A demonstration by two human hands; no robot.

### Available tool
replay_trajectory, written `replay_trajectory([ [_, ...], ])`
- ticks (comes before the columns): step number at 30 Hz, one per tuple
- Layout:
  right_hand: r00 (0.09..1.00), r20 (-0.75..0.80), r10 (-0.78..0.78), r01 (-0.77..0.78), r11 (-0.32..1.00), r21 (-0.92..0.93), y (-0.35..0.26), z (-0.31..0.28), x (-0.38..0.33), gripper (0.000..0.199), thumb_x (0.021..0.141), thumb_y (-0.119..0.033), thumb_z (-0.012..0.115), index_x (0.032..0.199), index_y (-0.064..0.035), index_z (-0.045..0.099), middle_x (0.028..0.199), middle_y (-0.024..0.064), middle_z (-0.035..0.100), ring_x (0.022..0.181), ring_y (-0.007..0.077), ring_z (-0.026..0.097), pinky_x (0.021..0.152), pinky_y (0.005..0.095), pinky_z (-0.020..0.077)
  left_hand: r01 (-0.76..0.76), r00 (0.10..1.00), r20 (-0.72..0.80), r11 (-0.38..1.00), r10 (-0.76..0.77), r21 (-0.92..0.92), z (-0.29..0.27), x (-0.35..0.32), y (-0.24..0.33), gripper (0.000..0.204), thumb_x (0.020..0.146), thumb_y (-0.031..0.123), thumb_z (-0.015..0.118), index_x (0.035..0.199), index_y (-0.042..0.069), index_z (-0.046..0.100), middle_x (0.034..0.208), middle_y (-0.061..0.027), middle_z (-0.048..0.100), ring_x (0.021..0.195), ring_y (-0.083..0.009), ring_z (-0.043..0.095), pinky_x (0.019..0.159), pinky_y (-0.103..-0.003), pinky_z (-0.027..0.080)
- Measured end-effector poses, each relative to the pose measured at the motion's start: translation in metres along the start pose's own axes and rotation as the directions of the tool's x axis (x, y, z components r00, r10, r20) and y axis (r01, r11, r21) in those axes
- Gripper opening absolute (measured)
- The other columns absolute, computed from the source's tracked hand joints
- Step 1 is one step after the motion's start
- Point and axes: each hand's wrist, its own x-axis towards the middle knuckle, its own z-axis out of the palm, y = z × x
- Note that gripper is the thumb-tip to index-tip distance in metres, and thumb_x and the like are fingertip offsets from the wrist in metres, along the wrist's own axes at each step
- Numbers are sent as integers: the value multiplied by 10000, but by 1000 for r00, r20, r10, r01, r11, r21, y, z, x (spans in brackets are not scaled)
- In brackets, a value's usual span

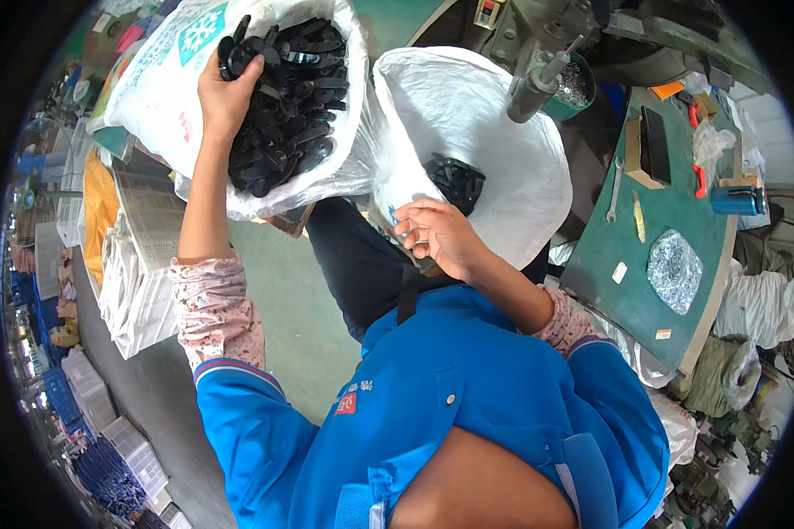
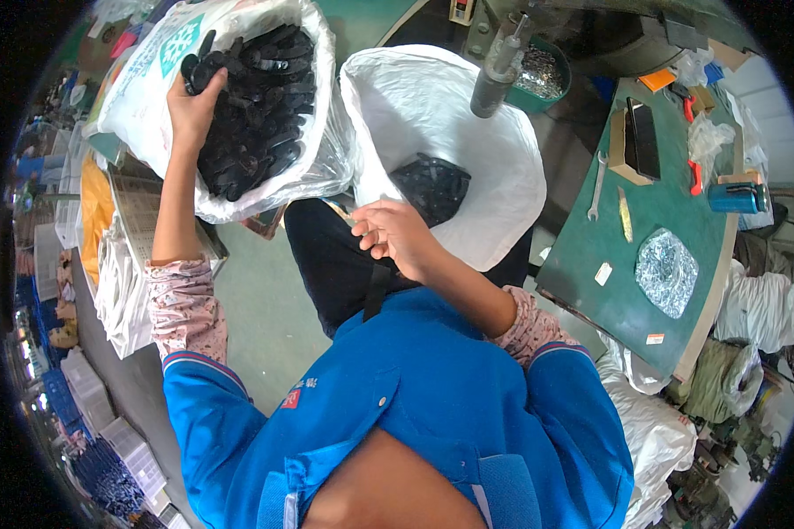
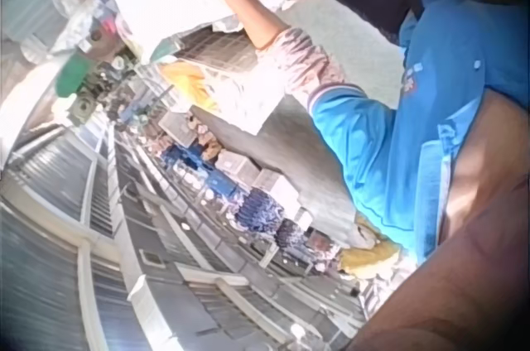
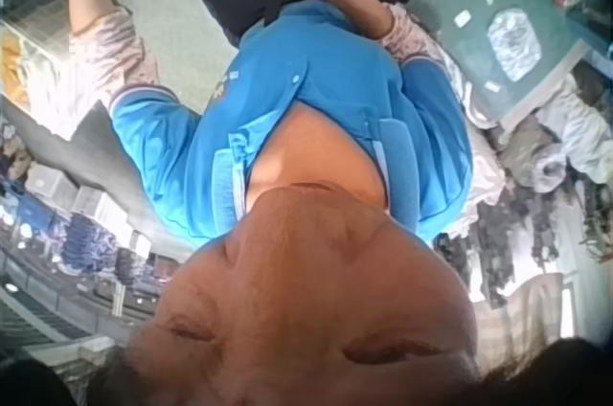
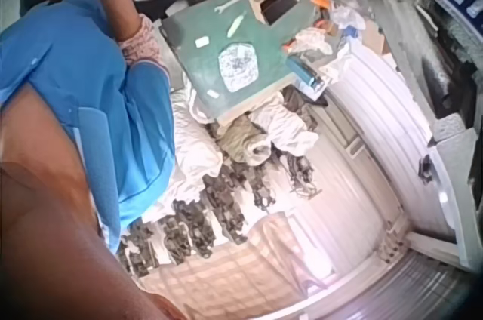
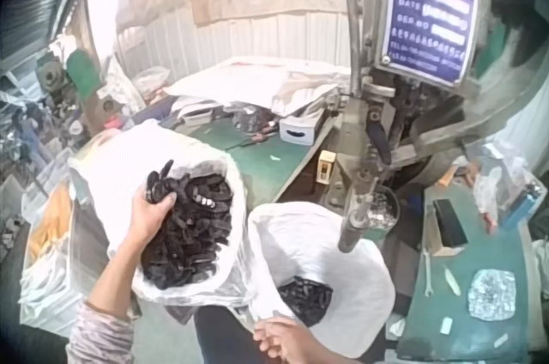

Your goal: The person repeatedly picks black plastic components from a white sack, attaches a small black cap to each using a vertical press-like tool, and places the assembled units into a second white sack. The process is continuous and repetitive throughout the clip.

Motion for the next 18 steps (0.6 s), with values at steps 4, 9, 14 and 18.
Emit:
replay_trajectory([
  [4, 1000, -10, -11, 11, 1000, -20, 1, 0, 2, 243, 925, -199, 498, 1049, -7, 581, 889, 78, 591, 713, 129, 550, 602, 256, 421, 156, 986, -20, 964, -164, -213, -6, 5, -6, 299, 772, 151, 781, 986, -10, 648, 878, -41, 663, 775, -111, 590, 712, -251, 479],
  [9, 999, -21, -50, 48, 995, -86, 2, 3, 1, 230, 932, -163, 486, 1046, 11, 583, 910, 102, 605, 706, 132, 567, 576, 242, 438, 271, 946, -14, 810, -324, -520, -13, 1, 2, 305, 763, 90, 779, 1003, -21, 627, 910, -74, 668, 776, -157, 629, 718, -283, 506],
  [14, 819, 2, -574, 528, 752, -395, -9, 12, 2, 220, 901, -80, 544, 1100, 0, 590, 947, 90, 624, 728, 139, 607, 614, 268, 493, 491, 860, 297, 514, -415, -703, -10, -31, 40, 252, 821, 97, 675, 987, -72, 588, 922, -197, 662, 818, -298, 681, 705, -419, 594],
  [18, 484, 289, -826, 673, 140, -726, -43, 27, 0, 322, 839, -47, 615, 1159, -67, 594, 982, 124, 612, 768, 193, 642, 649, 302, 509, 509, 822, 372, 264, -430, -820, 14, -61, 49, 322, 821, 67, 664, 1067, -88, 526, 938, -216, 642, 844, -331, 674, 760, -480, 592],
])
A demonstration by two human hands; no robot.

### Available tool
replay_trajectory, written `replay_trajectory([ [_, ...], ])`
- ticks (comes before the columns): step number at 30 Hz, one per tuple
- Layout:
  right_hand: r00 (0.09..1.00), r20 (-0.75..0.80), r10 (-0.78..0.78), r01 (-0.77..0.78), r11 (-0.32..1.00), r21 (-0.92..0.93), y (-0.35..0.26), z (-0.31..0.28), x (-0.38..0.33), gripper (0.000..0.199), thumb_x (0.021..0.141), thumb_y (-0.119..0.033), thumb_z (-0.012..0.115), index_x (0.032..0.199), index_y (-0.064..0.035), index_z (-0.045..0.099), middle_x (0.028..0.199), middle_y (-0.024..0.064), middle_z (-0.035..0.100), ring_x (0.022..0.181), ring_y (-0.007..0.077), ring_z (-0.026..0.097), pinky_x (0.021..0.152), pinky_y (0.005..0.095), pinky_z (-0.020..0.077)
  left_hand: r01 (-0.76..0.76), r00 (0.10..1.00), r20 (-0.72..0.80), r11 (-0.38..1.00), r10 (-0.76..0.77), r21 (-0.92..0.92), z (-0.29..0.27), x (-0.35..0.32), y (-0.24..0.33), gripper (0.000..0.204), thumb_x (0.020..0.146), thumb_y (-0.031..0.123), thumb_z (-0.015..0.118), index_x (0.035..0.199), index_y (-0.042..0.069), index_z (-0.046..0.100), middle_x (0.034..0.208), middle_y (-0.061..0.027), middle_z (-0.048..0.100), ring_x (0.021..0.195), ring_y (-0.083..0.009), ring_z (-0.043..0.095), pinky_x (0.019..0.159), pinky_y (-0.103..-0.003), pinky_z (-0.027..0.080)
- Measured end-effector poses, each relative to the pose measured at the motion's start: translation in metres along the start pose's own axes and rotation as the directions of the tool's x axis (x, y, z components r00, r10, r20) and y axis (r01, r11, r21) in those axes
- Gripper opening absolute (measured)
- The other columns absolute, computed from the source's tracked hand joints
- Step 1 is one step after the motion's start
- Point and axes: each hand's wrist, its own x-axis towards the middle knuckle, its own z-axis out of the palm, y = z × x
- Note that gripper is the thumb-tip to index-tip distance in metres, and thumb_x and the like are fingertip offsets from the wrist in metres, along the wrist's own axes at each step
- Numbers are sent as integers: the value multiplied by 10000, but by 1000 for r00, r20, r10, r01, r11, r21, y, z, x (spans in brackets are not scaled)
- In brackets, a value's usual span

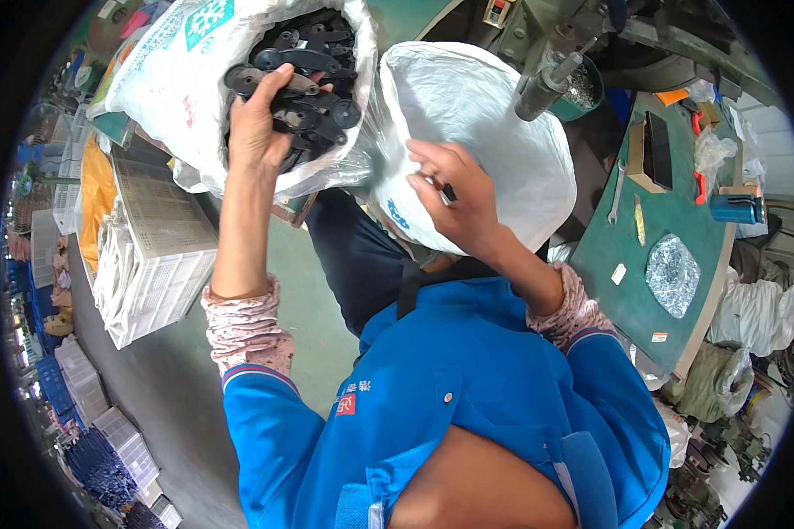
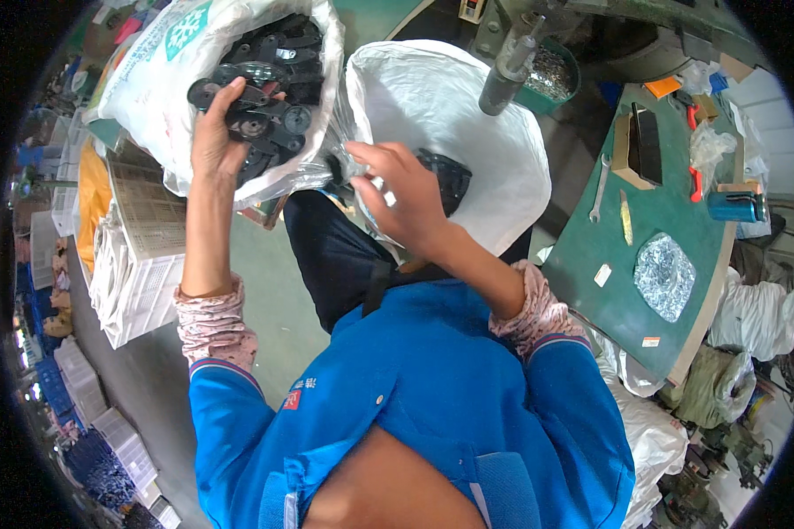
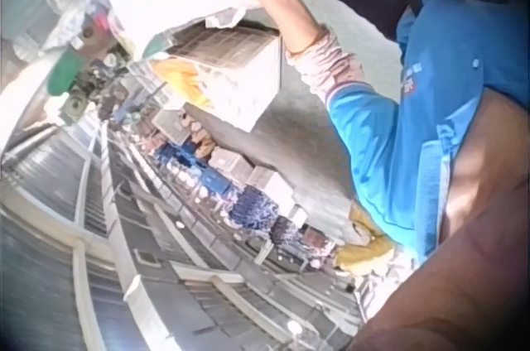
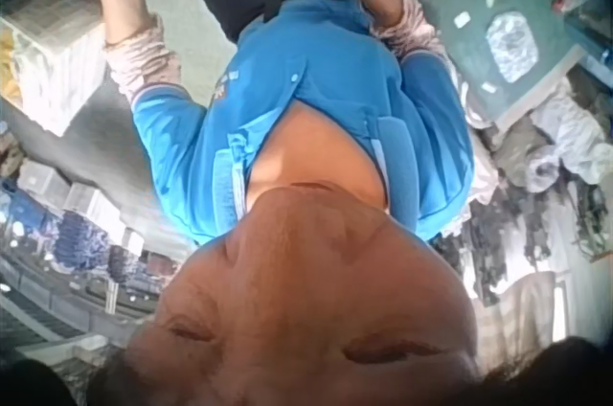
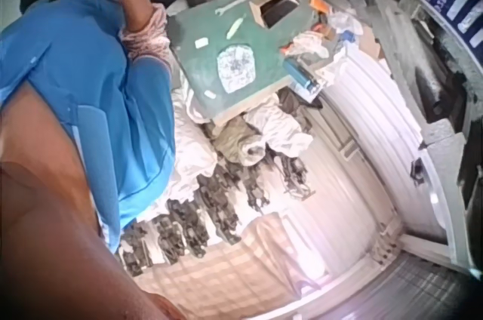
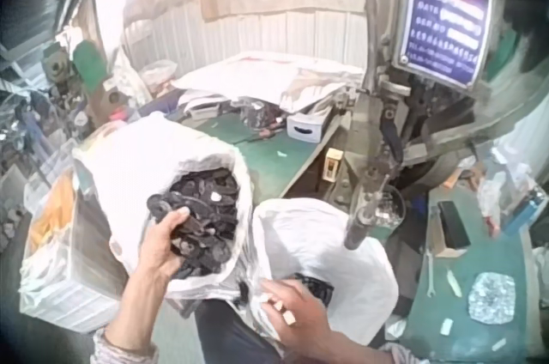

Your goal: The person repeatedly picks black plastic components from a white sack, attaches a small black cap to each using a vertical press-like tool, and places the assembled units into a second white sack. The process is continuous and repetitive throughout the clip.

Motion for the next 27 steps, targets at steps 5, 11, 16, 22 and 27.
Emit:
replay_trajectory([
  [5, 994, 112, 14, -12, 1000, -14, 21, 23, 31, 393, 819, -8, 626, 1207, -36, 571, 1018, 129, 604, 840, 192, 633, 681, 286, 503, -17, 997, -82, 989, 5, -146, -11, 18, -28, 317, 821, 37, 653, 1079, -84, 516, 970, -219, 624, 865, -351, 666, 769, -513, 591],
  [11, 938, 63, -342, 347, 912, -220, 24, 15, 49, 368, 779, 71, 614, 1127, -45, 643, 1060, 132, 599, 842, 239, 630, 725, 311, 524, 234, 970, 18, 921, -240, -312, -9, -3, -33, 306, 830, 72, 656, 1058, -93, 538, 976, -228, 634, 891, -362, 661, 827, -504, 565],
  [16, 835, 217, -505, 550, 773, -317, 25, -6, 40, 344, 734, 15, 672, 1041, -139, 682, 990, 59, 612, 822, 222, 615, 685, 332, 511, 395, 918, 145, 832, -369, -388, 4, -21, -61, 334, 831, 105, 658, 1079, -95, 558, 1001, -229, 642, 908, -338, 660, 829, -462, 562],
  [22, 802, 254, -540, 575, 814, -87, -12, -37, 20, 352, 686, 59, 664, 1013, -21, 559, 1109, 144, 574, 924, 317, 616, 790, 370, 502, 385, 922, 116, 843, -369, -376, 1, -27, -72, 342, 847, 149, 653, 1085, -79, 565, 1013, -222, 641, 892, -314, 661, 762, -402, 584],
  [27, 995, 92, 49, -78, 935, 346, -22, -75, 14, 147, 890, 50, 529, 1034, 19, 520, 1159, 130, 552, 970, 146, 608, 829, 287, 497, 492, 871, 248, 762, -425, -420, 15, -36, -81, 350, 853, 175, 646, 1082, -78, 568, 1032, -224, 630, 967, -328, 640, 648, -343, 594],
])
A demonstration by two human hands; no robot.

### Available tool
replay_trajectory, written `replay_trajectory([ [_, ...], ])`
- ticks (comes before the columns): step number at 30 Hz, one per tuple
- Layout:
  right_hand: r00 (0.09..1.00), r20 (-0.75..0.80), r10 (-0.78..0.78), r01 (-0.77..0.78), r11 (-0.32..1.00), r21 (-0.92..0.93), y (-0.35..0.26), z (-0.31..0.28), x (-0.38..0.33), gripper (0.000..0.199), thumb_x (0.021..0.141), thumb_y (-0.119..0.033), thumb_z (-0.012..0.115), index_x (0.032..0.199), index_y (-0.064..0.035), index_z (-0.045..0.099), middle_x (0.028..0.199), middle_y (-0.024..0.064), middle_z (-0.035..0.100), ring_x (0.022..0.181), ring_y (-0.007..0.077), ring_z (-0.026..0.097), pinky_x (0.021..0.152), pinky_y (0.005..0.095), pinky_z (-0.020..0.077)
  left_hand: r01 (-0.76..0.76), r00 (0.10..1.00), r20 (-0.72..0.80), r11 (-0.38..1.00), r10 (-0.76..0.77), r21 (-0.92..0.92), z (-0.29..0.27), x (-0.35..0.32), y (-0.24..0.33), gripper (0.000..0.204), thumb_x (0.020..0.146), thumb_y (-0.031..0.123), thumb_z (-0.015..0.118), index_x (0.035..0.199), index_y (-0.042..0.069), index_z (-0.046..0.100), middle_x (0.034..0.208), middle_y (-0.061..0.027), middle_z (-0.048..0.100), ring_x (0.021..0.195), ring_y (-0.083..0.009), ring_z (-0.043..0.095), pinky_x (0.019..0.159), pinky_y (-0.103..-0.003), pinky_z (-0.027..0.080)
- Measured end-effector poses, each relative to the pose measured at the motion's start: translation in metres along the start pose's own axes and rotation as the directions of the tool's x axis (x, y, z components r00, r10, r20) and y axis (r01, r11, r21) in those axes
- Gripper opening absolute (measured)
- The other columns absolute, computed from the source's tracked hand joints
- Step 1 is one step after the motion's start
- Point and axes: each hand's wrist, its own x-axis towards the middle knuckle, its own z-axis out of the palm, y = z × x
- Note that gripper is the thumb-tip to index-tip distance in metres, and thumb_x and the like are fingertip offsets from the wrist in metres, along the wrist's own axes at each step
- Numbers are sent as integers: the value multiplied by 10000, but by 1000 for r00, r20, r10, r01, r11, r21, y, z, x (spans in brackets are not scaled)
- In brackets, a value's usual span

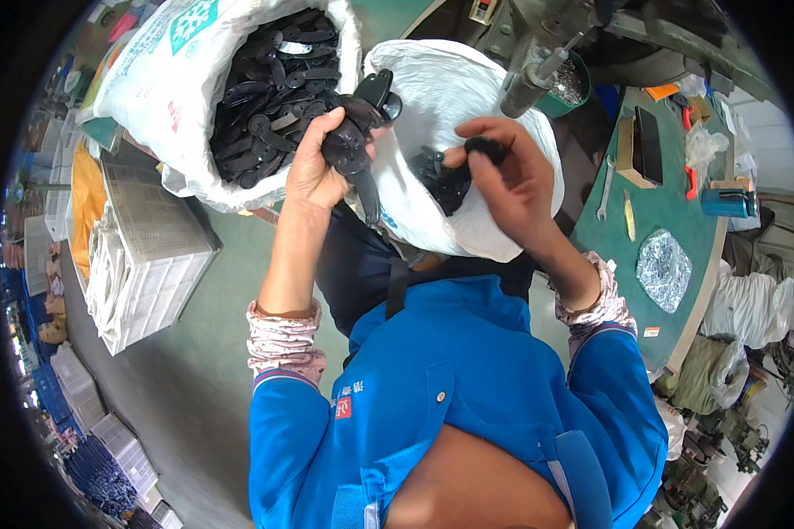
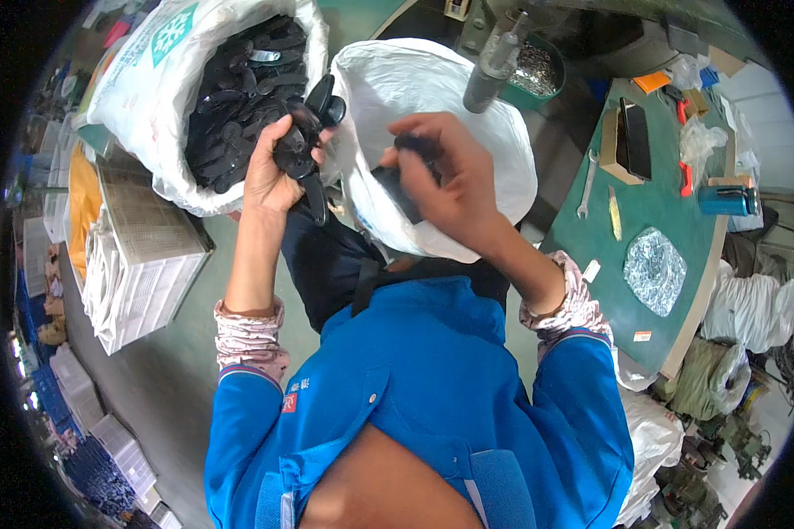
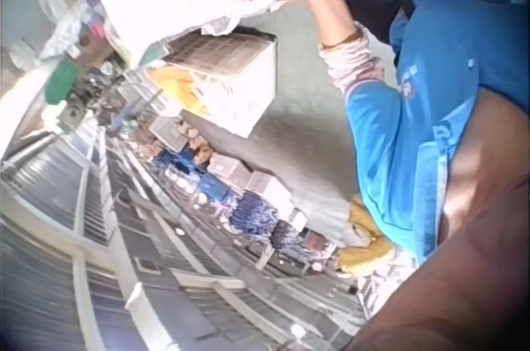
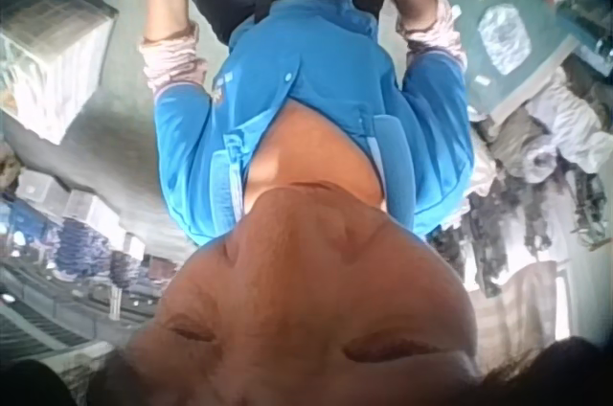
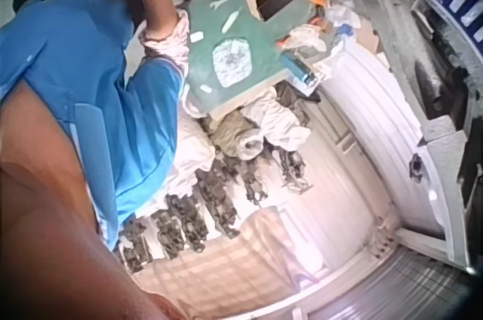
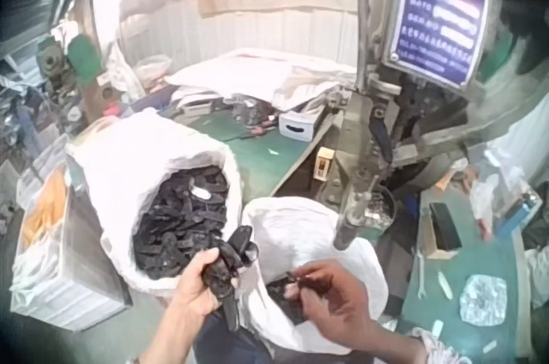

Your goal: The person repeatedly picks black plastic components from a white sack, attaches a small black cap to each using a vertical press-like tool, and places the assembled units into a second white sack. The process is continuous and repetitive throughout the clip.

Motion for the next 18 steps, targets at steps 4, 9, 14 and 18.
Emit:
replay_trajectory([
  [4, 992, 104, -72, 96, 963, -250, 4, -26, 4, 334, 856, 86, 554, 1171, -22, 531, 1177, 134, 538, 956, 213, 600, 806, 316, 488, 122, 992, 44, 989, -118, -86, 19, -1, -15, 296, 854, 180, 643, 1026, -56, 593, 1062, -222, 617, 1067, -381, 595, 616, -357, 582],
  [9, 908, 339, -247, 393, 781, -485, -6, -38, 11, 637, 793, 129, 586, 1361, -138, 477, 1282, 163, 450, 1013, 291, 566, 817, 365, 484, 237, 969, 85, 970, -233, -45, 45, -1, -34, 261, 848, 180, 646, 991, -36, 613, 1023, -208, 637, 990, -395, 630, 562, -343, 547],
  [14, 818, 519, -248, 542, 636, -550, -10, -62, 7, 645, 734, 102, 638, 1314, -157, 527, 1237, 160, 496, 1006, 308, 579, 795, 355, 502, 284, 957, 50, 958, -286, 47, 61, -4, -47, 239, 859, 159, 605, 1016, -22, 596, 925, -182, 649, 725, -300, 636, 458, -327, 546],
  [18, 677, 615, -404, 734, 436, -522, -16, -70, 6, 488, 713, 35, 640, 1185, -86, 611, 1109, 166, 576, 908, 298, 613, 724, 358, 523, 323, 945, 39, 945, -325, 50, 58, -3, -55, 241, 841, 149, 615, 1014, -17, 601, 919, -171, 653, 698, -276, 640, 449, -319, 537],
])
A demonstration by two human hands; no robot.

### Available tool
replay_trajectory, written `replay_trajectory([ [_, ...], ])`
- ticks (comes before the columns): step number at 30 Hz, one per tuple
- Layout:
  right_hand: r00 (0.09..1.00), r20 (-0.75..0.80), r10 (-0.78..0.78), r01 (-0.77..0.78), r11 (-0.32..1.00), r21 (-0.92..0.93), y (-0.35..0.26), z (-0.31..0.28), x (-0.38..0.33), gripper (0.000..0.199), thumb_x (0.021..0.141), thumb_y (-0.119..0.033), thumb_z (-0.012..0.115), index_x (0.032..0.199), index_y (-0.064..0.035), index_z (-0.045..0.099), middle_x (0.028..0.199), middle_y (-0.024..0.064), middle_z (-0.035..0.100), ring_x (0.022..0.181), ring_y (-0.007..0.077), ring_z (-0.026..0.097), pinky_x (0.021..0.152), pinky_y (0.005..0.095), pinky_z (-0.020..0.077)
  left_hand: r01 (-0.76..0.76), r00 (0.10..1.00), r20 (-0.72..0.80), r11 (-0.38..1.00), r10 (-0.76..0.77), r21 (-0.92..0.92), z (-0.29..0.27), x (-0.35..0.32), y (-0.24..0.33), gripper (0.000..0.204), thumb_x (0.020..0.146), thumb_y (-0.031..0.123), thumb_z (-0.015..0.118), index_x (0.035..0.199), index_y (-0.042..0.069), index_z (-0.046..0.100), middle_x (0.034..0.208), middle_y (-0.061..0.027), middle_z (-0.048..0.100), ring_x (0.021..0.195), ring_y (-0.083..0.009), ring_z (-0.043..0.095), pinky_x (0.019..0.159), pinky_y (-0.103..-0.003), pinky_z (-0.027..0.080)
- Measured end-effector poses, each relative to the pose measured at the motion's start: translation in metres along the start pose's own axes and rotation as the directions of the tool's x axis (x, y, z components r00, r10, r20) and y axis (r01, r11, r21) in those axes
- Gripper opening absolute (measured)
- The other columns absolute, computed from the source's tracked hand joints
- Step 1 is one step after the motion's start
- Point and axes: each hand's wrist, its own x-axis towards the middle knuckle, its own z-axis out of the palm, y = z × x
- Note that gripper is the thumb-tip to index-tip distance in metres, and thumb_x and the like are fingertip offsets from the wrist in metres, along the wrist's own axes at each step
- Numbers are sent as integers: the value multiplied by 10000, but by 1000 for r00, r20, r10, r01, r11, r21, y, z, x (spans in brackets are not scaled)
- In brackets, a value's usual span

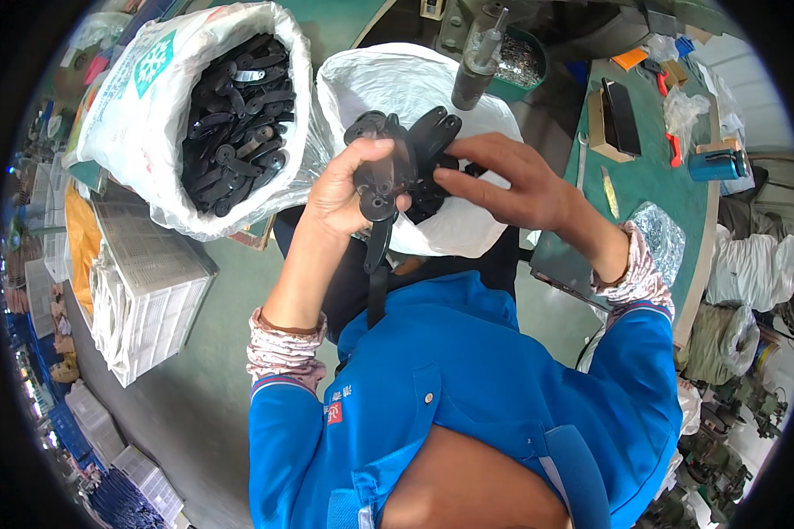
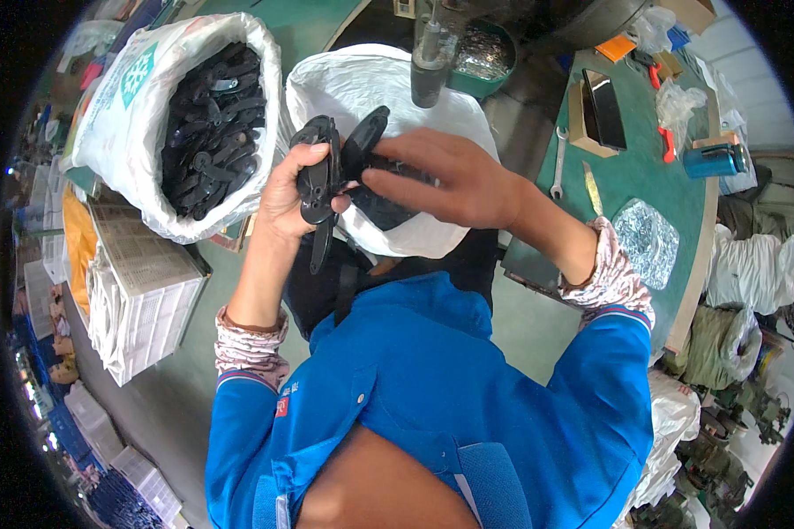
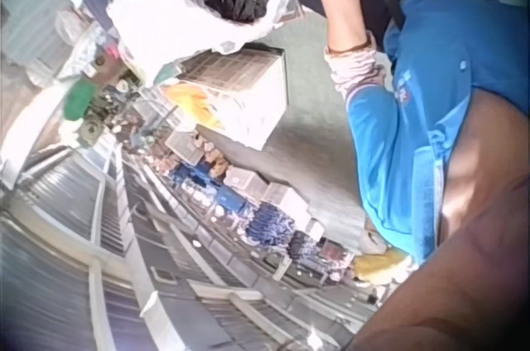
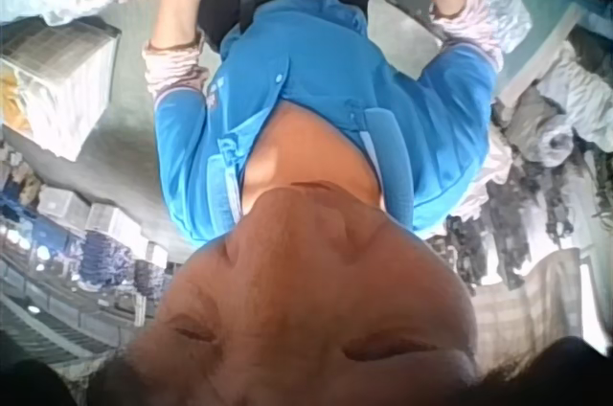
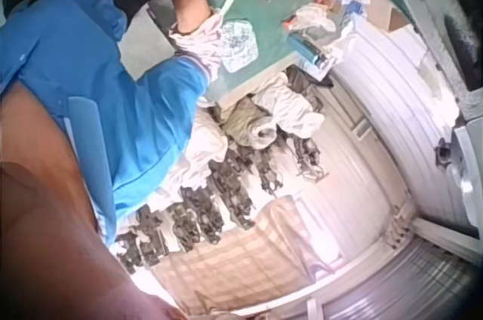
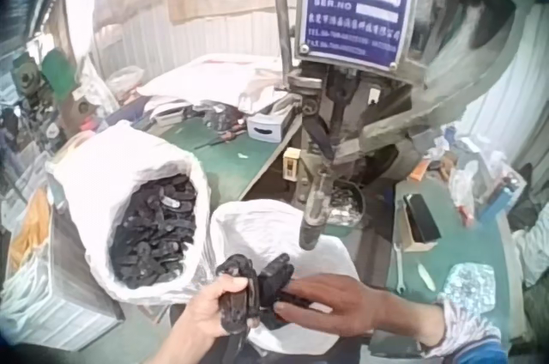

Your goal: The person repeatedly picks black plastic components from a white sack, attaches a small black cap to each using a vertical press-like tool, and places the assembled units into a second white sack. The process is continuous and repetitive throughout the clip.

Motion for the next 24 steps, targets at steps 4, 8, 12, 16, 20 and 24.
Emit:
replay_trajectory([
  [4, 984, -47, -170, 162, 975, -151, -6, -12, -6, 383, 712, -21, 666, 1094, -46, 660, 1085, 163, 576, 858, 279, 635, 701, 345, 540, -36, 999, -35, 999, 37, 9, 4, 4, 0, 226, 840, 145, 608, 1011, -2, 603, 900, -148, 663, 675, -239, 646, 428, -311, 523],
  [8, 988, -28, -150, 143, 976, -164, -10, -23, 2, 341, 731, -22, 691, 1072, -28, 678, 1087, 166, 582, 834, 275, 638, 685, 338, 552, -23, 1000, 18, 1000, 23, 14, 18, 5, -7, 203, 840, 141, 599, 995, 9, 599, 881, -117, 654, 659, -206, 640, 410, -296, 509],
  [12, 988, 3, -153, 152, 980, -129, -8, -21, -1, 329, 736, -17, 704, 1065, -21, 687, 1094, 180, 579, 836, 274, 637, 672, 337, 555, 71, 990, 128, 997, -67, -32, 25, 6, -14, 219, 828, 141, 631, 1009, 23, 594, 902, -100, 652, 739, -200, 640, 493, -308, 509],
  [16, 983, 19, -184, 184, 966, -182, -10, -22, -5, 357, 728, -23, 692, 1085, -35, 679, 1097, 179, 580, 871, 280, 636, 697, 340, 555, 60, 993, 102, 998, -59, 1, 23, 9, -14, 246, 826, 137, 628, 1031, 8, 582, 957, -145, 647, 759, -215, 643, 498, -311, 519],
  [20, 993, 17, -121, 122, 980, -155, -24, -37, -7, 424, 719, -13, 661, 1140, -56, 653, 1083, 157, 594, 896, 286, 635, 722, 339, 553, -63, 993, 97, 994, 71, -88, 9, 9, -1, 284, 826, 91, 612, 1037, -92, 564, 1028, -232, 627, 844, -265, 653, 509, -334, 560],
  [24, 990, 32, 137, -135, 990, -37, -26, -54, -11, 476, 688, 29, 666, 1154, -65, 652, 1074, 152, 604, 857, 293, 642, 693, 331, 548, -138, 986, 83, 986, 146, -97, -3, 10, 5, 276, 824, 101, 627, 1025, -81, 577, 1010, -210, 631, 828, -255, 650, 510, -306, 536],
])
